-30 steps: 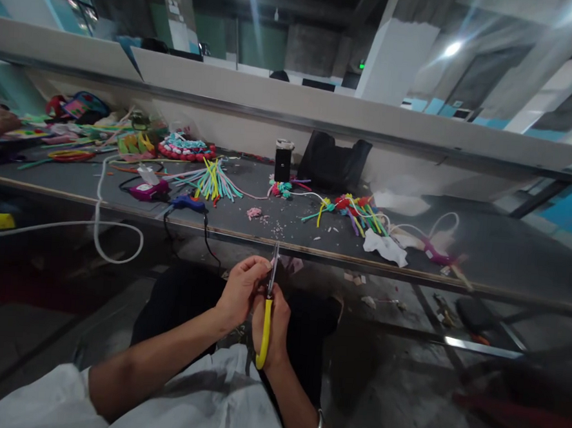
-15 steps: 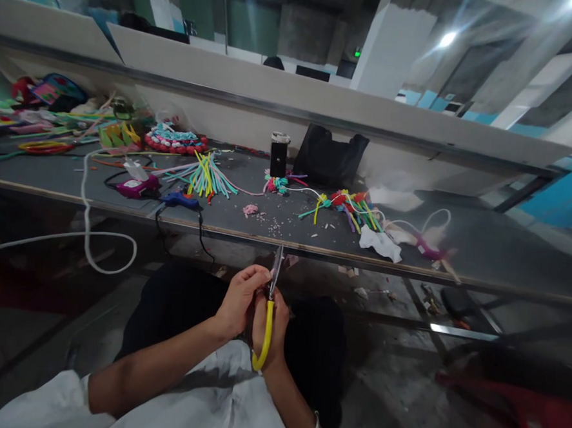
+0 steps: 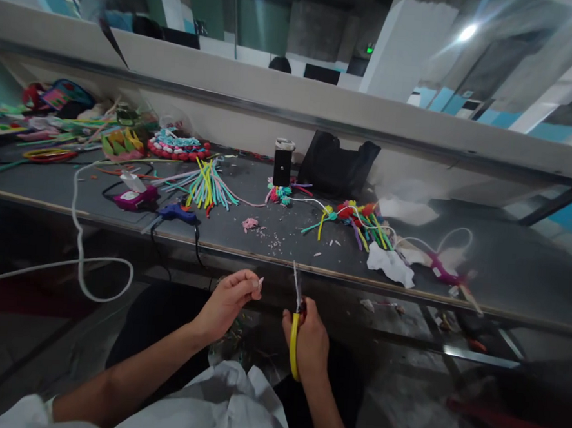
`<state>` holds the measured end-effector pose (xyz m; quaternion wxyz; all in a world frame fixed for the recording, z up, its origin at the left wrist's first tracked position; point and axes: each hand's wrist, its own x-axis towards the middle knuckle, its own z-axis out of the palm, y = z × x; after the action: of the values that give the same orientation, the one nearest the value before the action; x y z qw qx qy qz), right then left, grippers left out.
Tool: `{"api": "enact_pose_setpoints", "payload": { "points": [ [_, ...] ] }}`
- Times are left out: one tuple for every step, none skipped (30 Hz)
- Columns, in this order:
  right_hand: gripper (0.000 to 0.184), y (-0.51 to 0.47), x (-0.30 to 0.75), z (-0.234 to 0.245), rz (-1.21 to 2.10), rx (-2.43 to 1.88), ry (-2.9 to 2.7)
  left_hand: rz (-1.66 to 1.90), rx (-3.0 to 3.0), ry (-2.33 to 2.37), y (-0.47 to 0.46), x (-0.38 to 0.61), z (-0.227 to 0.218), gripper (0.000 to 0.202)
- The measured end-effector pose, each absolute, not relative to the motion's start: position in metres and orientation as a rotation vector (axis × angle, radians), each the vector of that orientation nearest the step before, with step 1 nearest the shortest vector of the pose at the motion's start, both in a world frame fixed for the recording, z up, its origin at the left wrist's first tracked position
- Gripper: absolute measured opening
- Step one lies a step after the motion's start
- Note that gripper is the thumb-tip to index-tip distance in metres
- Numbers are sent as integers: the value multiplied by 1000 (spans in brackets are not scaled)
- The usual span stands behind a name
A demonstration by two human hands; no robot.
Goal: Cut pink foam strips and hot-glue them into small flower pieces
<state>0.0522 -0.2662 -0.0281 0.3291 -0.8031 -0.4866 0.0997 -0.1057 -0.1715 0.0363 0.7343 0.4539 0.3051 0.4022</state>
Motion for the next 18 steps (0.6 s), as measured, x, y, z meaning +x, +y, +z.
{"api": "enact_pose_setpoints", "payload": {
  "points": [
    [35,-260,60,-22,237,-2110,-1294,897,1061,692,-166,-105,38,10],
    [36,-254,67,-17,221,-2116,-1319,921,1127,703,-159,-104,40,10],
    [36,-248,75,-12,206,-2125,-1347,948,1189,705,-153,-102,42,11],
    [37,-241,82,-8,191,-2139,-1377,967,1240,704,-146,-99,43,13],
    [38,-234,89,-5,175,-2155,-1413,972,1275,705,-139,-96,44,14],
    [39,-227,96,-3,161,-2167,-1456,964,1296,708,-131,-93,45,15],
    [40,-219,104,-2,149,-2173,-1502,948,1307,715,-123,-88,46,16],
    [40,-212,111,-1,136,-2174,-1547,930,1312,726,-115,-83,46,16],
    [40,-204,119,0,127,-2166,-1595,919,1316,735,-106,-78,47,16],
    [40,-195,126,1,124,-2152,-1646,917,1325,740,-99,-72,48,16],
    [41,-187,132,2,125,-2137,-1693,917,1338,742,-92,-66,50,17],
    [42,-179,137,3,126,-2125,-1736,915,1349,743,-85,-59,52,17],
    [44,-171,142,5,130,-2118,-1778,907,1348,744,-80,-52,54,18],
    [46,-163,145,7,139,-2114,-1819,898,1335,745,-76,-46,57,19],
    [48,-156,147,9,154,-2114,-1856,891,1310,747,-72,-40,59,19],
    [50,-149,149,12,176,-2117,-1889,886,1276,750,-70,-35,61,20],
    [52,-143,150,14,208,-2117,-1919,878,1237,752,-67,-30,62,20],
    [53,-138,151,17,247,-2117,-1936,864,1199,752,-66,-25,63,19]
  ]
}}
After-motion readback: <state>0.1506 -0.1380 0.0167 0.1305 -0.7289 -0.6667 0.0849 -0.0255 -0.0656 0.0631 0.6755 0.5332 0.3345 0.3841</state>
